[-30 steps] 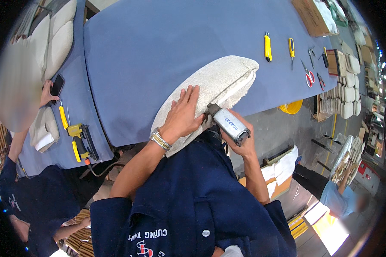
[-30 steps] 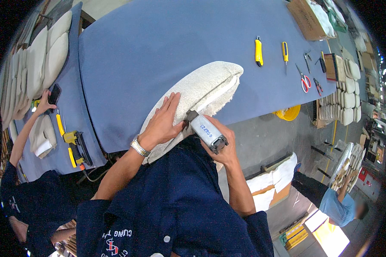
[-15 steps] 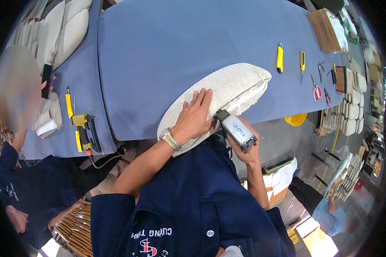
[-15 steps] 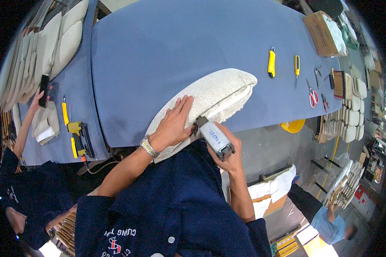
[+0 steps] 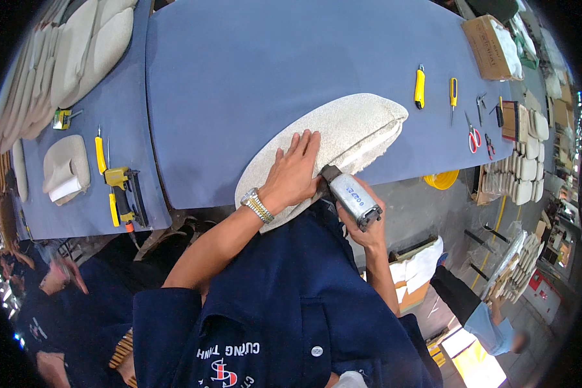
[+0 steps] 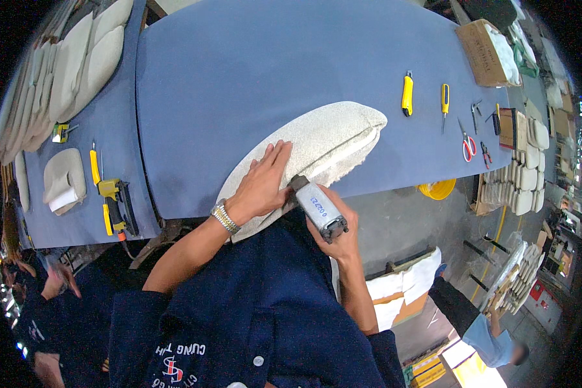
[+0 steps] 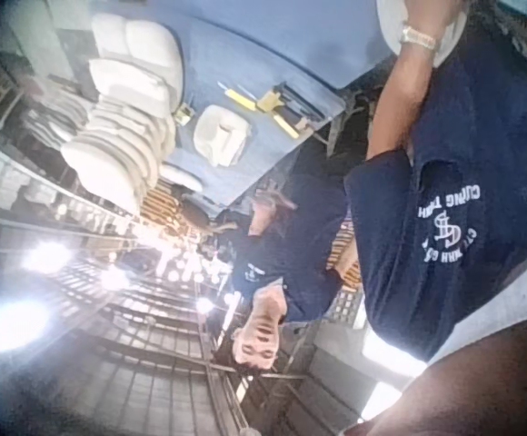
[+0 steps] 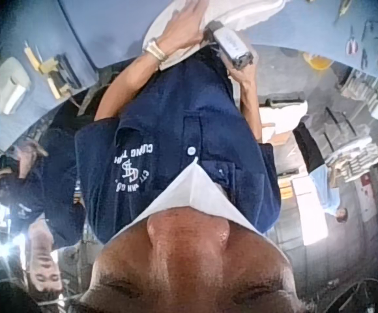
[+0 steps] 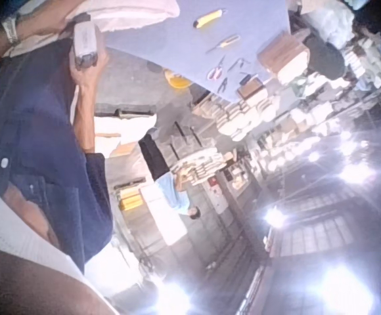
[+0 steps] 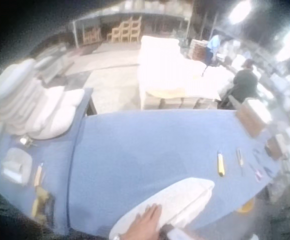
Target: The person staples a white fabric cover onto a foam cushion using a staple gun, then trims excess fabric with scissors. They repeat the process on a second cushion, folding and stapling the cover, and finally place the finished cushions on a stack.
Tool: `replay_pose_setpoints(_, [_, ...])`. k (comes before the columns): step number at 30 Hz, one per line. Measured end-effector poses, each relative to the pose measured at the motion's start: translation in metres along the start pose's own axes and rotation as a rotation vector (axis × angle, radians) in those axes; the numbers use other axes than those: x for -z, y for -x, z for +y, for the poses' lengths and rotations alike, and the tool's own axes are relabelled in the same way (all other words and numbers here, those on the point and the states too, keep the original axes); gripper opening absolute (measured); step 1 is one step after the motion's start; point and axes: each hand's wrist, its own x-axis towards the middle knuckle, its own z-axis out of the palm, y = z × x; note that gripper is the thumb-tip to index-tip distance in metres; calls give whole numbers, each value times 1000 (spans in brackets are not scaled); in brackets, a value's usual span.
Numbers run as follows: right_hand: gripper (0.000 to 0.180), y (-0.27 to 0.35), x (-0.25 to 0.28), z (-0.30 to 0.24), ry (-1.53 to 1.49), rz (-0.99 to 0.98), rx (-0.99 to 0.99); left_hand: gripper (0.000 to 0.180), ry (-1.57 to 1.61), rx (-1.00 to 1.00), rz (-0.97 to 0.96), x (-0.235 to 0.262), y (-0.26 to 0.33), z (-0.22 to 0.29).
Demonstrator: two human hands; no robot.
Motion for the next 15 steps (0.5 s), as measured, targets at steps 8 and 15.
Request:
replay_pose_setpoints(8, [55, -4, 4, -7, 34, -87, 66, 104, -33, 21, 19, -7, 1, -1])
replay_pose_setpoints(15, [49, 23, 0, 26, -107, 2, -379, 119, -34, -28, 96, -22, 5, 2])
